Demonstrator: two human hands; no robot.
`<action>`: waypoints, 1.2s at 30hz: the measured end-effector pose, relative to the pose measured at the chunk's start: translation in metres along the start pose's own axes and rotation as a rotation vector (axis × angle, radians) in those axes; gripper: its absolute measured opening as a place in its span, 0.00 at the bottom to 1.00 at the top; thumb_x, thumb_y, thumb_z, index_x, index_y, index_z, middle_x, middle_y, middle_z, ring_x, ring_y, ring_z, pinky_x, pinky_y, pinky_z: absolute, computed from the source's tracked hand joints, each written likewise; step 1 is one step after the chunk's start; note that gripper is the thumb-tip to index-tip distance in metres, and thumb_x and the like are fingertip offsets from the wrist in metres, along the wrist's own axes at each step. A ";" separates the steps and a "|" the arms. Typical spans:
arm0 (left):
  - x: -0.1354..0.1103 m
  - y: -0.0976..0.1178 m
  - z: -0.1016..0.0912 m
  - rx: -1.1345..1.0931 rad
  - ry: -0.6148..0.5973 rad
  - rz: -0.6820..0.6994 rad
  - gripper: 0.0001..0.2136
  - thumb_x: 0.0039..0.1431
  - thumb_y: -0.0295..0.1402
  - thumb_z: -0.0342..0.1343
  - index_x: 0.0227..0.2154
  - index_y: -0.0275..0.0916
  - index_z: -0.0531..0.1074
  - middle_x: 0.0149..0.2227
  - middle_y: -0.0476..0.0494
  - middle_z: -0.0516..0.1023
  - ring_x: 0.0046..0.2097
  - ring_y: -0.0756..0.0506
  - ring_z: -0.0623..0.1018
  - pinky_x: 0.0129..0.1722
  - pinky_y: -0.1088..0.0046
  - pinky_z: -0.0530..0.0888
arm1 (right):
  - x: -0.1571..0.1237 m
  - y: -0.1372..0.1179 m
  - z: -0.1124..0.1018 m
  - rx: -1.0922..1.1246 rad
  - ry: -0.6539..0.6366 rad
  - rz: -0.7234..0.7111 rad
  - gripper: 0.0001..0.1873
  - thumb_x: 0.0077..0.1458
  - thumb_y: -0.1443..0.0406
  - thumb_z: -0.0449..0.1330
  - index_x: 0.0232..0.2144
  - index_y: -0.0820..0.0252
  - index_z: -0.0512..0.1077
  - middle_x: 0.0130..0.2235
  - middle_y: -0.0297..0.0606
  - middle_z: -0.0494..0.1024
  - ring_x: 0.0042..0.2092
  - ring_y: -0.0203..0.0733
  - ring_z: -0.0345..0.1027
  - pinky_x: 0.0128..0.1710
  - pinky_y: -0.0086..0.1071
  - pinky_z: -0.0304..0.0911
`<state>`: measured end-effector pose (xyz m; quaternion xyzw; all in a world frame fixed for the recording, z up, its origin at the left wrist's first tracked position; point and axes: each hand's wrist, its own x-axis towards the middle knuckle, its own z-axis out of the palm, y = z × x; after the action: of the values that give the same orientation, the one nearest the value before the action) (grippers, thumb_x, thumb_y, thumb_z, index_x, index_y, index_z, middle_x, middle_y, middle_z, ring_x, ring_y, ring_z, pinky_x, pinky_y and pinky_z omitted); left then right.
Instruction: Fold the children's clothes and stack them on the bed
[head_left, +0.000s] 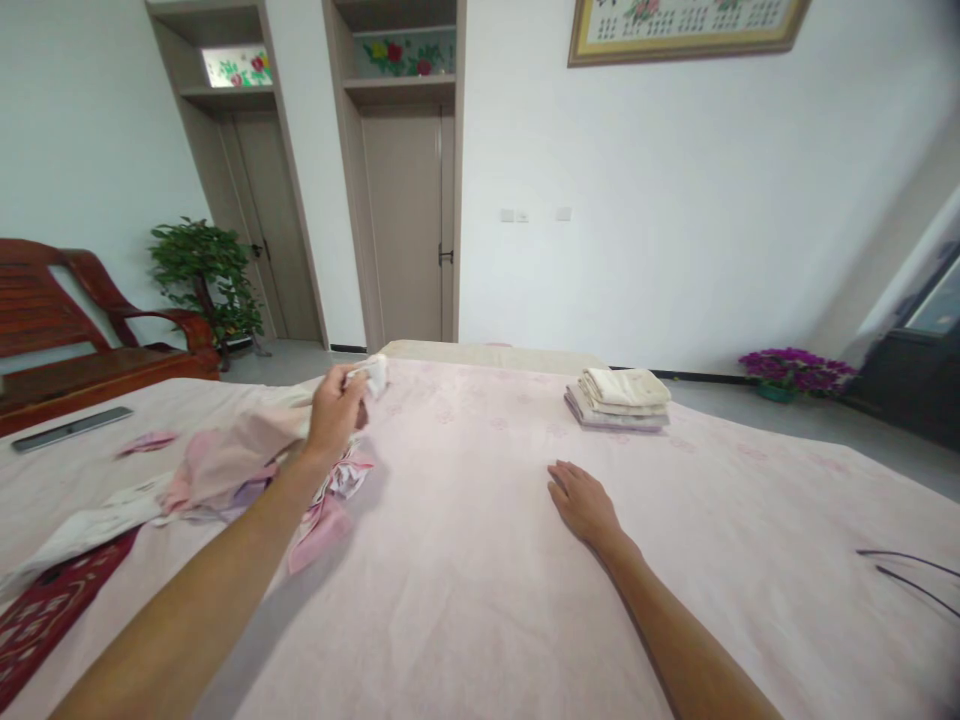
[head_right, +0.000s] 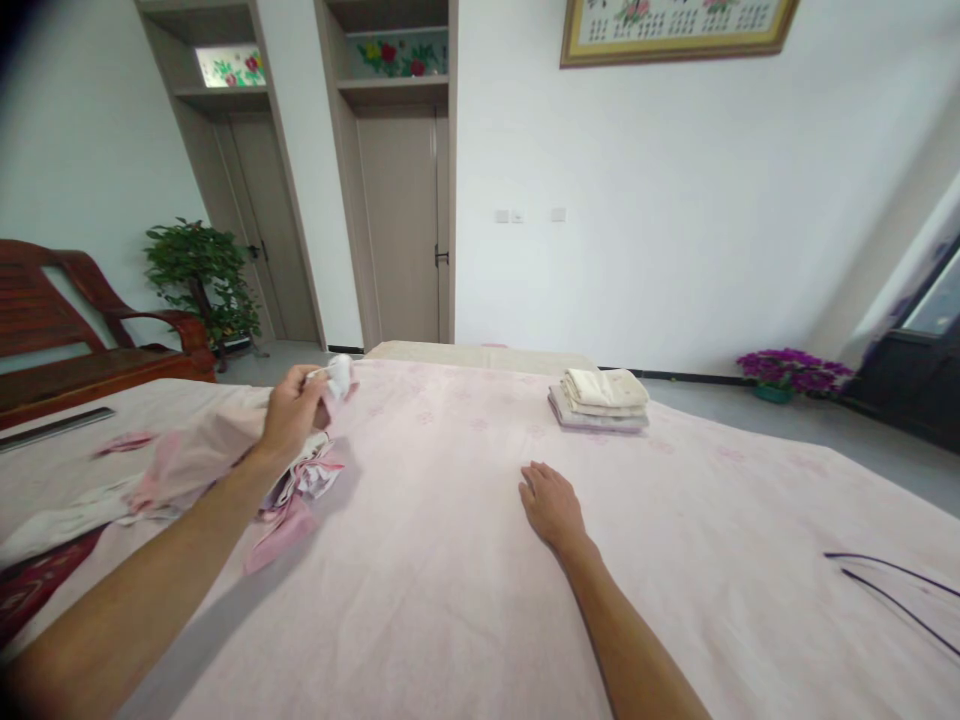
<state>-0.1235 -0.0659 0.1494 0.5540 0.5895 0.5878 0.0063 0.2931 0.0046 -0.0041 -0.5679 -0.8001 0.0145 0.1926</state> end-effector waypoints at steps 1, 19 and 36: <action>-0.012 0.016 0.017 -0.056 -0.062 0.020 0.16 0.66 0.43 0.47 0.45 0.36 0.68 0.37 0.47 0.75 0.37 0.48 0.74 0.39 0.71 0.71 | 0.000 0.002 0.000 0.031 0.010 -0.003 0.23 0.63 0.60 0.49 0.55 0.59 0.71 0.60 0.45 0.70 0.62 0.48 0.60 0.63 0.43 0.52; -0.140 0.001 0.105 0.259 -0.670 0.304 0.09 0.66 0.36 0.48 0.40 0.43 0.74 0.41 0.45 0.78 0.45 0.44 0.76 0.48 0.67 0.69 | -0.014 0.000 -0.024 0.685 0.018 0.067 0.26 0.61 0.49 0.48 0.41 0.60 0.77 0.36 0.40 0.79 0.38 0.43 0.73 0.39 0.33 0.66; -0.158 0.021 0.101 0.457 -0.698 0.485 0.05 0.60 0.34 0.55 0.37 0.42 0.72 0.38 0.43 0.74 0.42 0.41 0.73 0.43 0.63 0.68 | -0.028 -0.033 -0.038 0.133 -0.150 0.058 0.20 0.56 0.53 0.58 0.48 0.53 0.73 0.37 0.36 0.79 0.37 0.41 0.70 0.35 0.31 0.55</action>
<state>0.0174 -0.1072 0.0309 0.8269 0.5201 0.2066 -0.0556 0.2837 -0.0399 0.0308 -0.5740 -0.7928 0.1157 0.1690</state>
